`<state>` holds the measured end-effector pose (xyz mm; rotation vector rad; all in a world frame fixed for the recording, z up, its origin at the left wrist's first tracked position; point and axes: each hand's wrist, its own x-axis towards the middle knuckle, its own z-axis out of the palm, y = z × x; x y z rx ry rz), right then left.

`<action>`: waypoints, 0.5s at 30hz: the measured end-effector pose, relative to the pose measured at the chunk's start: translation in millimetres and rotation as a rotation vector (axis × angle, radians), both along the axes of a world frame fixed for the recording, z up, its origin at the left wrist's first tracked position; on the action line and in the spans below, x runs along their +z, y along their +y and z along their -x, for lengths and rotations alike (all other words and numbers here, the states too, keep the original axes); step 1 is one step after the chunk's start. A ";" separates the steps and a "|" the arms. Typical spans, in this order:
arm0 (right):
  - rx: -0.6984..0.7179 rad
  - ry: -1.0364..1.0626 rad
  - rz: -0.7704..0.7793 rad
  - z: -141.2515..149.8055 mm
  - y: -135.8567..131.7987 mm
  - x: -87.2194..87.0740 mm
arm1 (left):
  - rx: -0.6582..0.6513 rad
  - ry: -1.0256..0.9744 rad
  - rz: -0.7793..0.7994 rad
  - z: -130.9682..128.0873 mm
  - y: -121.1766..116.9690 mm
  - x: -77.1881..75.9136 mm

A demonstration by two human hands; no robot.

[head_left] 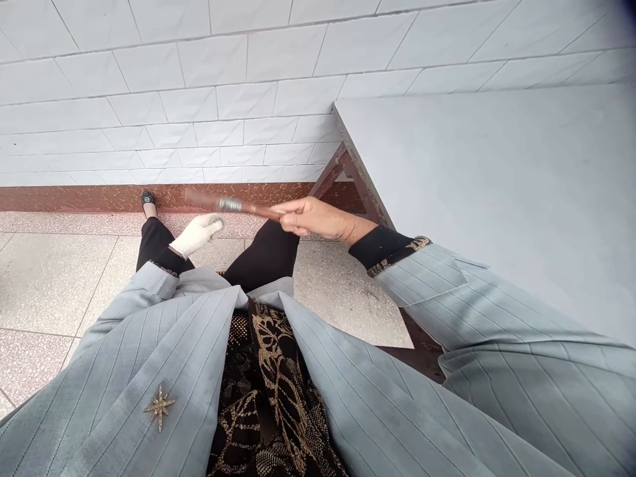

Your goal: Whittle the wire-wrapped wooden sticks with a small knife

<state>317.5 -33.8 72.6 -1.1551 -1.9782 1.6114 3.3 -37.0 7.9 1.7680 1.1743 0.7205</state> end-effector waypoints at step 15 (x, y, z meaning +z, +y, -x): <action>-0.230 -0.586 -0.358 -5.3 18.6 -12.1 | -0.126 0.255 -0.090 -5.2 -8.3 -0.8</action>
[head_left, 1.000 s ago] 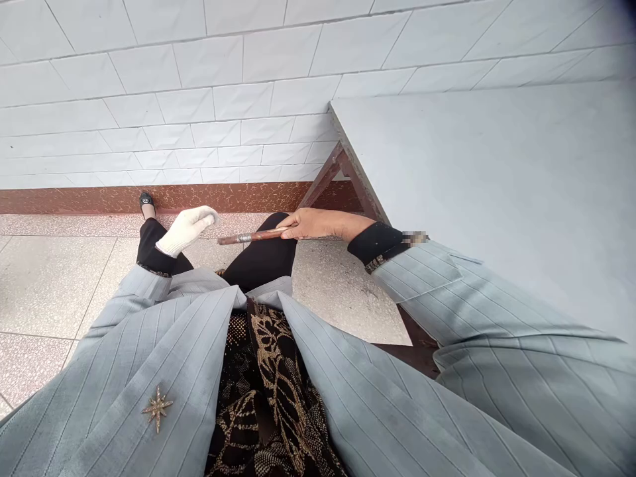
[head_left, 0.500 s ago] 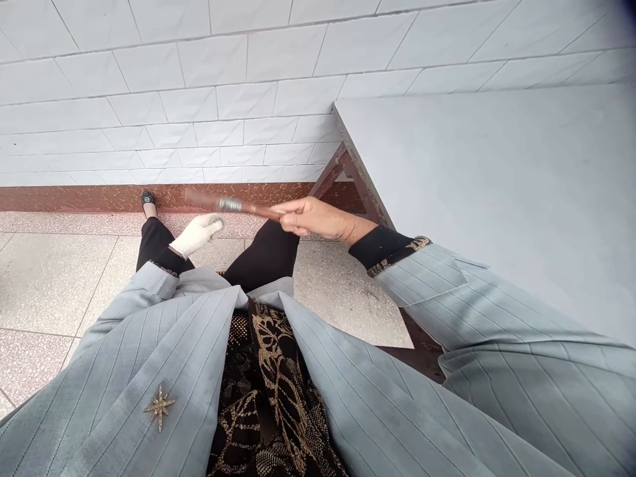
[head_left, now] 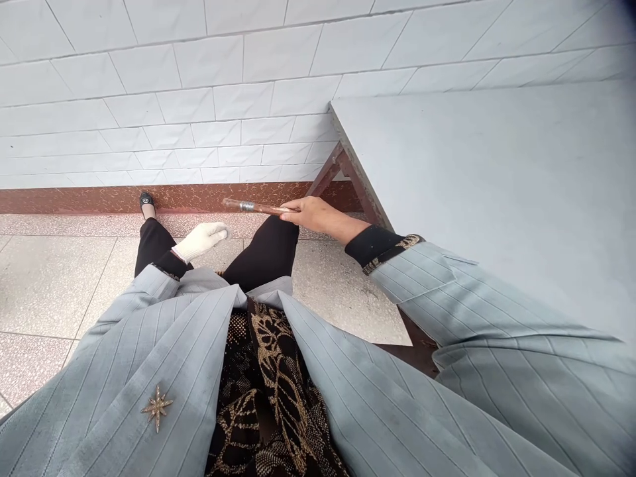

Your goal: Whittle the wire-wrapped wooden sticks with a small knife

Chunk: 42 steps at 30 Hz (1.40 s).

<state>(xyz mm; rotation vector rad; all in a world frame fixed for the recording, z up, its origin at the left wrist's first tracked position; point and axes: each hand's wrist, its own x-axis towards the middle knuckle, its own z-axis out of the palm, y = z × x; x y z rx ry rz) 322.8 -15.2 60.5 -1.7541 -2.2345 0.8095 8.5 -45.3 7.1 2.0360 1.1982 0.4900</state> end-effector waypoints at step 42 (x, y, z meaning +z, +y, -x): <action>-0.080 1.020 0.246 7.7 -12.1 7.0 | 0.031 -0.914 0.613 2.2 7.8 -32.4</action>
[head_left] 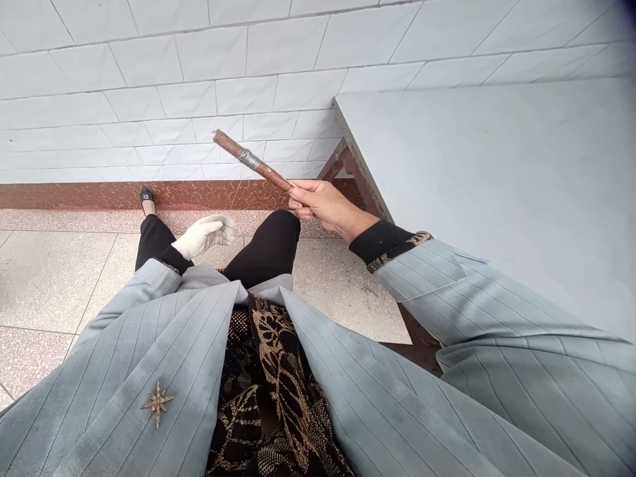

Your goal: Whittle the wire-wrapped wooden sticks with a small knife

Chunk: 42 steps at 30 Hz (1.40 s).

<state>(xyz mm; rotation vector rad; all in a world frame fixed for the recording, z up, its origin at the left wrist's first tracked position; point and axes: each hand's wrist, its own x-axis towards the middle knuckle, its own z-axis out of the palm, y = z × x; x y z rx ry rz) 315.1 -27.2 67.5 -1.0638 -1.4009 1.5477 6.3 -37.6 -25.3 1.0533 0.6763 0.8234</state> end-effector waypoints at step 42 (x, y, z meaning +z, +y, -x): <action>-0.044 -0.019 -0.113 -2.2 1.5 -1.5 | 0.288 0.824 -0.527 -16.2 -16.8 25.1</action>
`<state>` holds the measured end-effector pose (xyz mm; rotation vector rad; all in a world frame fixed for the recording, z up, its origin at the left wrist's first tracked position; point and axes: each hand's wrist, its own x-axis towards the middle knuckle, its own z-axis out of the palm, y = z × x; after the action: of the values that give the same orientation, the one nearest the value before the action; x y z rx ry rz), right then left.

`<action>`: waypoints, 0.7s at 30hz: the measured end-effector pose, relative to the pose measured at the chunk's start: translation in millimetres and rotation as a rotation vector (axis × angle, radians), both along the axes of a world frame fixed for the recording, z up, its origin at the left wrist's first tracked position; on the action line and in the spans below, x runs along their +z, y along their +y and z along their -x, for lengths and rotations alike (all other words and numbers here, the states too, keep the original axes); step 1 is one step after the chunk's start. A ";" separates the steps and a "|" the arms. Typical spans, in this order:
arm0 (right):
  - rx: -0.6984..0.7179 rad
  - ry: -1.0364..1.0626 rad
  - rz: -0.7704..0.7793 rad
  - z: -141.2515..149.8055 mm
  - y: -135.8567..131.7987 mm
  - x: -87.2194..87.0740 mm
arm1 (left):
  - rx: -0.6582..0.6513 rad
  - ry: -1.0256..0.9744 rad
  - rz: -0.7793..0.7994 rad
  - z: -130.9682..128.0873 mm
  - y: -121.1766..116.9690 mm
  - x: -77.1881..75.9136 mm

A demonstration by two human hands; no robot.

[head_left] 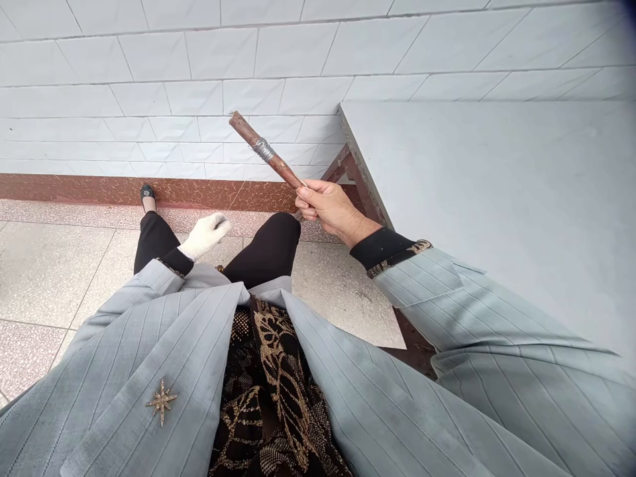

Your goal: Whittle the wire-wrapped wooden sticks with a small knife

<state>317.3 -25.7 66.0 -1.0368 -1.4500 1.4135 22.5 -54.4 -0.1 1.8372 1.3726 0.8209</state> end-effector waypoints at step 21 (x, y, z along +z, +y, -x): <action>-0.011 -0.010 0.014 0.5 -0.9 2.0 | -0.084 -0.208 0.090 4.8 3.2 -7.7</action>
<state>316.8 -26.7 67.9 -1.0605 -1.4410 1.4145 17.7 -51.2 -7.9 1.6776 1.1748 0.8661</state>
